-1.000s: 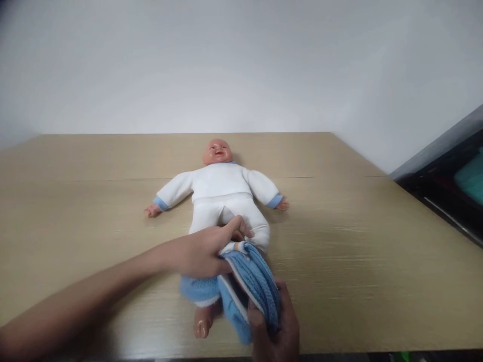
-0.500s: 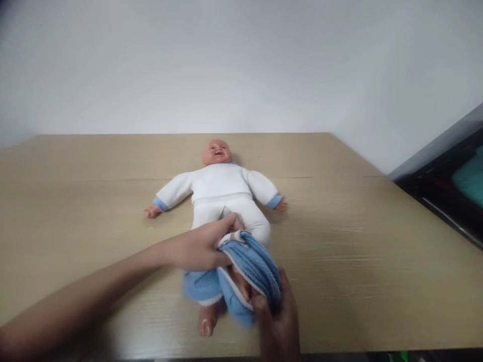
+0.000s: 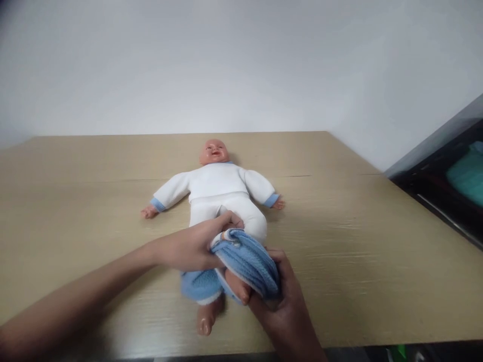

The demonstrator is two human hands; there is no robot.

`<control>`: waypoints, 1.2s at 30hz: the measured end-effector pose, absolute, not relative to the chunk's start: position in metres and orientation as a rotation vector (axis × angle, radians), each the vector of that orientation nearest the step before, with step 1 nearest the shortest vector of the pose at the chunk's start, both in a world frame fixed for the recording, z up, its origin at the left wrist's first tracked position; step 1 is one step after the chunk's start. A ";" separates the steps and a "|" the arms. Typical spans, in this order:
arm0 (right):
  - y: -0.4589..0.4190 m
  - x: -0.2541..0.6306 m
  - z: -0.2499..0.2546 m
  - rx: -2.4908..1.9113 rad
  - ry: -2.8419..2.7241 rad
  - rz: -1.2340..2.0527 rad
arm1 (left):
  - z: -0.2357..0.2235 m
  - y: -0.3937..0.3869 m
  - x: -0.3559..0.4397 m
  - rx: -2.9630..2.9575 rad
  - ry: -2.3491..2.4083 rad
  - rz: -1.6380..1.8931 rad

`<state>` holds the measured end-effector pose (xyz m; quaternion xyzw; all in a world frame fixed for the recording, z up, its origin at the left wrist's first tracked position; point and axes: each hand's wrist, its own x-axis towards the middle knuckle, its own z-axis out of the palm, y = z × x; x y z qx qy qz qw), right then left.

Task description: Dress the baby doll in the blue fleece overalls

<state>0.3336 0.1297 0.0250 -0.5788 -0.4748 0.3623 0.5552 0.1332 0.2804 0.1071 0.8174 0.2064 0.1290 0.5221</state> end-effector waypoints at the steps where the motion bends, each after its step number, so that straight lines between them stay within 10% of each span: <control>1: 0.132 0.338 0.025 -1.355 -1.152 0.828 | 0.107 0.281 0.133 1.966 0.487 0.306; 22: 0.222 0.436 0.051 -1.123 -1.935 1.189 | 0.083 0.267 0.097 2.423 0.686 0.637; 36: 0.301 0.394 0.050 -1.013 -1.480 1.448 | 0.050 0.289 0.069 1.784 0.836 0.966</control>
